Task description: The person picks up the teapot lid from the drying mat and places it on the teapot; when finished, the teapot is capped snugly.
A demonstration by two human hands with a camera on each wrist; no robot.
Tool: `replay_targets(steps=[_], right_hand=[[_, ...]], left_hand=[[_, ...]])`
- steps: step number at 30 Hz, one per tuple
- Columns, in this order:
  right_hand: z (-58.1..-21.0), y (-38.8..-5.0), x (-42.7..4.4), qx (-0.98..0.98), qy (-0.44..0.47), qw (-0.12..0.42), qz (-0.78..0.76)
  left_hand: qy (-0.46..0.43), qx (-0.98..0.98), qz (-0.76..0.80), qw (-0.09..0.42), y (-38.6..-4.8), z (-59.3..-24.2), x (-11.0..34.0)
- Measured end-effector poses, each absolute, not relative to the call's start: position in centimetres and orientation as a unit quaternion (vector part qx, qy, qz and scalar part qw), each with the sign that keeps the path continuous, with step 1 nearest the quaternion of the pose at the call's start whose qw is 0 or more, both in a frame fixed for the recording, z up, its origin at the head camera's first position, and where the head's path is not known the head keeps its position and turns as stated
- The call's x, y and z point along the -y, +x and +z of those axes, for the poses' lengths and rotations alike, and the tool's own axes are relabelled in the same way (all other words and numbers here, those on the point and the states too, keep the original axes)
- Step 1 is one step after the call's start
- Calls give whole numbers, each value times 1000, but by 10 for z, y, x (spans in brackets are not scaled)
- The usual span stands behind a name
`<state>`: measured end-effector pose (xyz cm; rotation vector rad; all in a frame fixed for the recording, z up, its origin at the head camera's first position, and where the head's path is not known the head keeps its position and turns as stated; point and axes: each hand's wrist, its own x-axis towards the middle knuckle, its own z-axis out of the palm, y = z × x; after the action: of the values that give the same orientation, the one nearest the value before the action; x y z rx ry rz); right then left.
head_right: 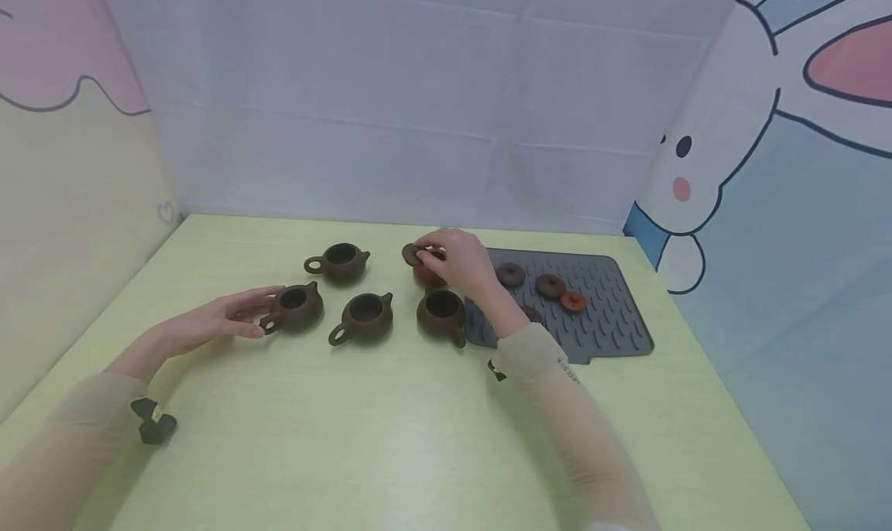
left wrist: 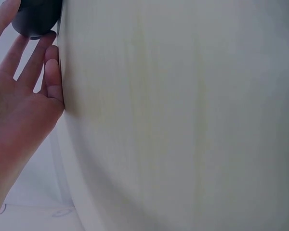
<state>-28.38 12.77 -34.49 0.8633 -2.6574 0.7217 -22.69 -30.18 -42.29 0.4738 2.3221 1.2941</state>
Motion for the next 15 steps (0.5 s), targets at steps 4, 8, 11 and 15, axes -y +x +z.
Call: replay_targets(steps=[4,8,11,15], right_hand=[[-344,-286,-109,904,308,136,263],[-344,-285,-90,891,324,152,279],[-345,-283,-75,883,331,163,291],[-347,-281,-54,874,328,177,311]], left_hand=[[171,-838,469,219,-226,-422,301],[170,-838,470,220,-226,-422,301],[170,-839,468,220,-227,-422,301],[167,-840,468,219,-227,-423,301]])
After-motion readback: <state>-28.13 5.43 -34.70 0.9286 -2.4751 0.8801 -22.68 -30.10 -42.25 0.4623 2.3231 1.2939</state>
